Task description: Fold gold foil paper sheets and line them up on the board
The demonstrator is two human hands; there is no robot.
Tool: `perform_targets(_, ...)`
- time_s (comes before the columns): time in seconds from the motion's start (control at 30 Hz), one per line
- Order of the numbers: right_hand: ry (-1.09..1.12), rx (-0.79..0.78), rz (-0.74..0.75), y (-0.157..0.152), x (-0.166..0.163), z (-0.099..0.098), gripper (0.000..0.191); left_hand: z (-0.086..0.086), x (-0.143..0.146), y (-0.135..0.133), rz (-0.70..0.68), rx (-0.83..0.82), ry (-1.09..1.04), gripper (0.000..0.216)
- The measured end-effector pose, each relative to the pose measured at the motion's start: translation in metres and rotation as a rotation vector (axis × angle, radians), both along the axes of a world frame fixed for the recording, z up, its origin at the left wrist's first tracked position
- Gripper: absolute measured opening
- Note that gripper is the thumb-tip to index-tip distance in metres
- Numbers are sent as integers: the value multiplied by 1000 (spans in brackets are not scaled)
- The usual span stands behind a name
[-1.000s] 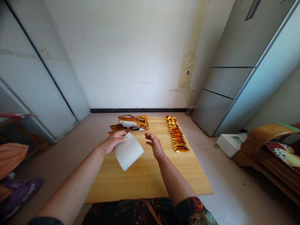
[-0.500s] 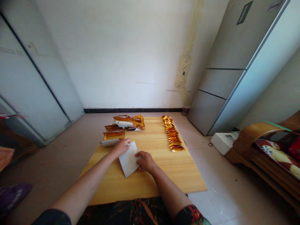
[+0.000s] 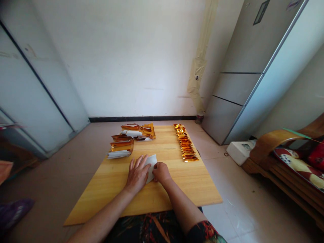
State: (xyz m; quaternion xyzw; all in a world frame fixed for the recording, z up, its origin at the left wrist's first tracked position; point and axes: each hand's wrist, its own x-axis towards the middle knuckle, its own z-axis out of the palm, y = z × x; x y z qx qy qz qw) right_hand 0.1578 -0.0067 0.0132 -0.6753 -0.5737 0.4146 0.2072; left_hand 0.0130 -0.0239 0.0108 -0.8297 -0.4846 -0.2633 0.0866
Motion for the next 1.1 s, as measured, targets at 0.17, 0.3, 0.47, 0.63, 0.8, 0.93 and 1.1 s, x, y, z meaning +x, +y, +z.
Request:
perform_targets(0.17,32,1,-29,-1,0,2,33,-7,0,-2,27,-14,-21,31)
perform_targets(0.3,90,-3,-56,-2,0,4,31,-10,-2,2,42,-74,-65,32)
perform_targets(0.47,150,-30,-110,-4,5,5,30,-13,-10,7,-74,-295,-127,25)
perform_targets(0.63,192,-78,-128,-7,12,11,26,-13,-13,4,-186,-368,-107,64)
perform_targets(0.8,313,-153,-68,-12,27,13,30,-11,-13,1,-192,-383,-89,57)
perform_targets(0.93,435,-143,160,-17,50,9,56,-10,-13,3,-167,-388,-159,37)
perform_targets(1.1,148,247,241,-16,61,8,57,-6,-16,7,-176,-441,-235,34)
